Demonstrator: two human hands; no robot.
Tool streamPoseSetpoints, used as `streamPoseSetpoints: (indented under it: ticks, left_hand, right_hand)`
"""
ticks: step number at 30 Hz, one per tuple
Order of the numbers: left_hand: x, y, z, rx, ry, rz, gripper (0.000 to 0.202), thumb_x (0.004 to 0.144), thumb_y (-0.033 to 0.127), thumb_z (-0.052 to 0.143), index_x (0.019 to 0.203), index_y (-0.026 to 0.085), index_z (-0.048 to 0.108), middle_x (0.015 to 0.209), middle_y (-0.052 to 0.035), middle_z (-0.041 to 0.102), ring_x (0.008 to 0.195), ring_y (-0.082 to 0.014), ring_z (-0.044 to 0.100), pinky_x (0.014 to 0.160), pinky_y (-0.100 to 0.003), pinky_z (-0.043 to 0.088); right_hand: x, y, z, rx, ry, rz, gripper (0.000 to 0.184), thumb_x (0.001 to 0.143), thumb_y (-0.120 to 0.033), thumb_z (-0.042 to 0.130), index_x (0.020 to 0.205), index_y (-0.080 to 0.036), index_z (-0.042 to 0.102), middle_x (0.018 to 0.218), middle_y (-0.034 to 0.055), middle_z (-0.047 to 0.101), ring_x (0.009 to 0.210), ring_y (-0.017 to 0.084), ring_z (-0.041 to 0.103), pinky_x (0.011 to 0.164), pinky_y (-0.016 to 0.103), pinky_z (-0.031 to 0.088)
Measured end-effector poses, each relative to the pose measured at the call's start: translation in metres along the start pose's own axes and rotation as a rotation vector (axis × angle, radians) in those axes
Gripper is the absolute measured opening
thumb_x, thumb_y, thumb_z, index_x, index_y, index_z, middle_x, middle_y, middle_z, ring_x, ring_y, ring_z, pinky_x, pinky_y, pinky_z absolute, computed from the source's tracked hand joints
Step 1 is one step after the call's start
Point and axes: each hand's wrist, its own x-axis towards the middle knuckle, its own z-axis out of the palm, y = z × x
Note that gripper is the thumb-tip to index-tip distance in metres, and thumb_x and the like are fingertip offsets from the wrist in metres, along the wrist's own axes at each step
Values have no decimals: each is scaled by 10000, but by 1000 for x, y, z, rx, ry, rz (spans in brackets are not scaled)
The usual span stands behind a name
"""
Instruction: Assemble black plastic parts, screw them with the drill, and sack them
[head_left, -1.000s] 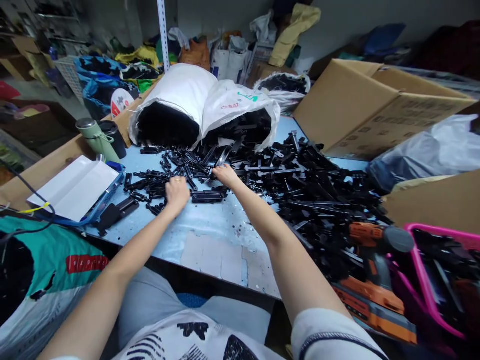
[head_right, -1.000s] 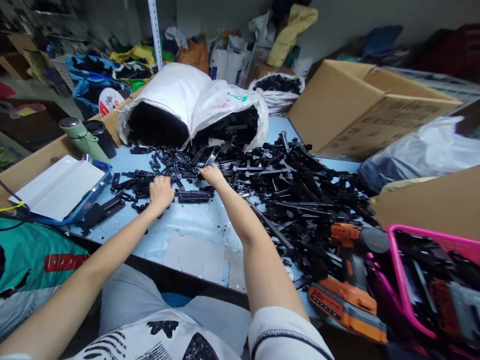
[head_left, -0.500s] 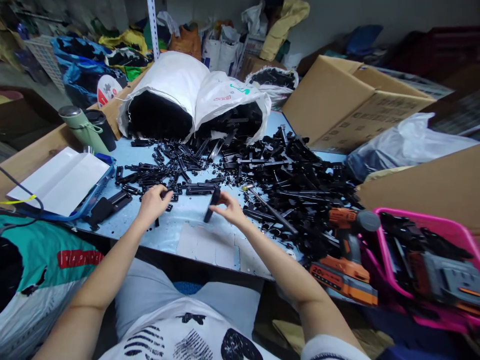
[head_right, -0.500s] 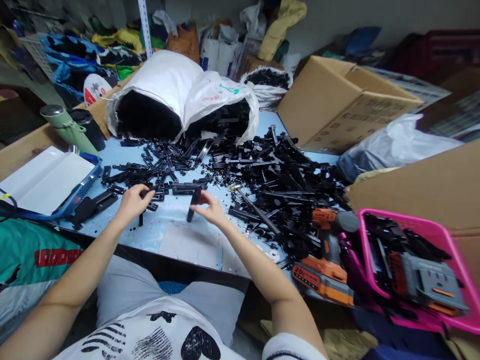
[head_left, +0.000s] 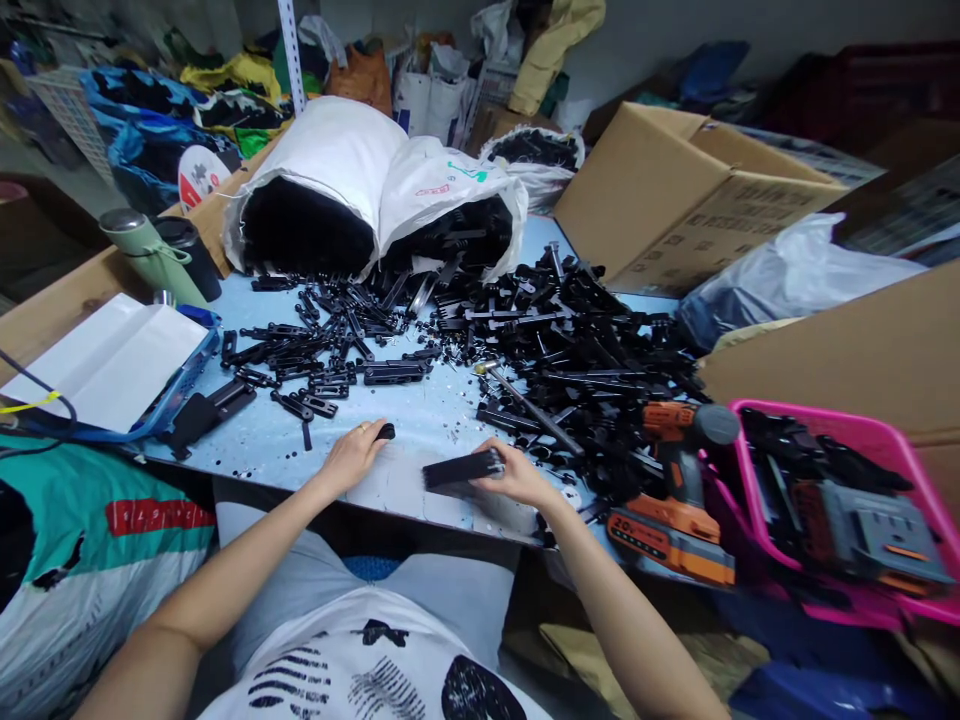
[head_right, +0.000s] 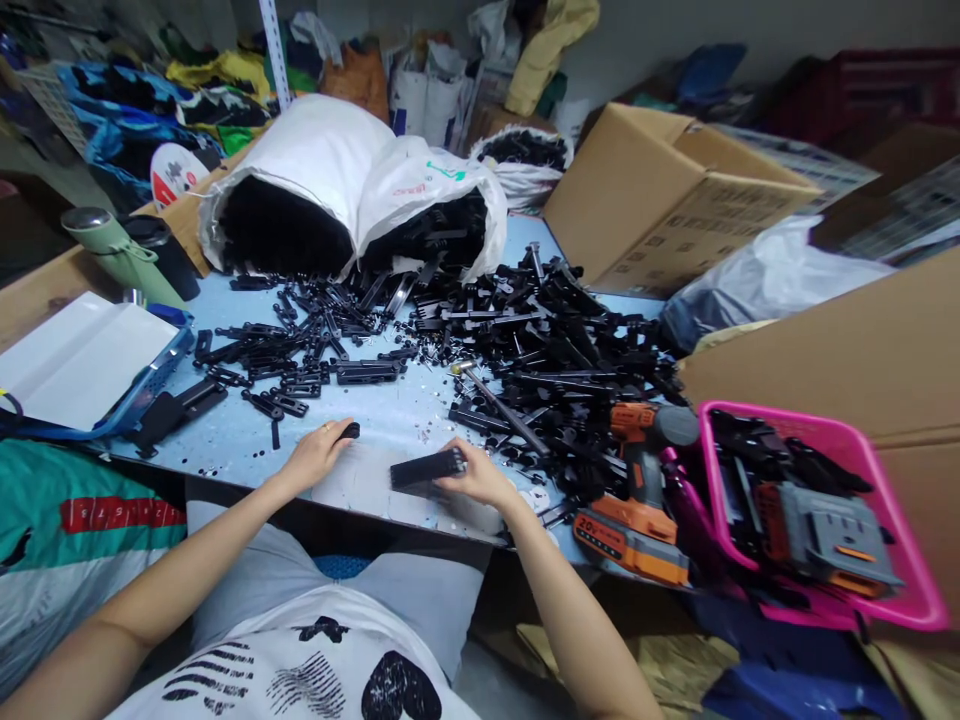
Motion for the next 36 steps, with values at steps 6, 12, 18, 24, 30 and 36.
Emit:
streamPoseSetpoints:
  ticks: [6,12,18,24,30,36]
  left_hand:
    - [-6,11,-5,-294,90,-109,399,945,300,340,1288,155,485,1127,-106,597,1041,-206,573,917,-356,456]
    - [-13,26,-8,-566,-1,-176,425,948,312,332,1311,150,481,923,-58,617,538,-88,546,676,-278,514]
    - [-11,53,-1,-650,57,-138,410,925,319,417,1293,167,511,945,-59,620,535,-76,531,615,-245,493]
    - [-8,53,-4,-462,153,-34,343,904,256,459,1206,161,592,978,-86,636,933,-194,598,849,-328,480]
    - [-13,50,-14,-300,132,57,346,915,266,445,1221,172,577,978,-80,615,899,-182,603,812,-309,494]
    - [-12,66,-4,-372,369,80,350,935,242,419,1254,180,548,954,-86,584,844,-160,587,760,-291,498]
  right_hand:
    - [-4,-6,17,-512,37,-144,464,771,-476,645,1153,-218,585,1099,109,624,1030,281,557,879,446,425]
    - [32,-37,73,-362,69,-266,392,924,-412,440,1272,-256,531,1084,99,612,968,221,584,865,396,448]
    - [55,-68,90,556,415,152,535,855,-563,460,1182,-167,609,875,58,650,678,154,599,651,297,495]
    - [50,-82,93,769,194,70,592,889,-549,397,1366,-203,443,889,40,600,633,106,553,536,238,495]
    - [44,-73,66,336,66,-198,464,925,-418,427,1360,-257,445,1027,61,552,637,79,531,553,222,500]
    - [45,-90,71,257,217,-287,465,939,-375,421,1389,-261,398,1049,65,559,580,66,513,583,234,503]
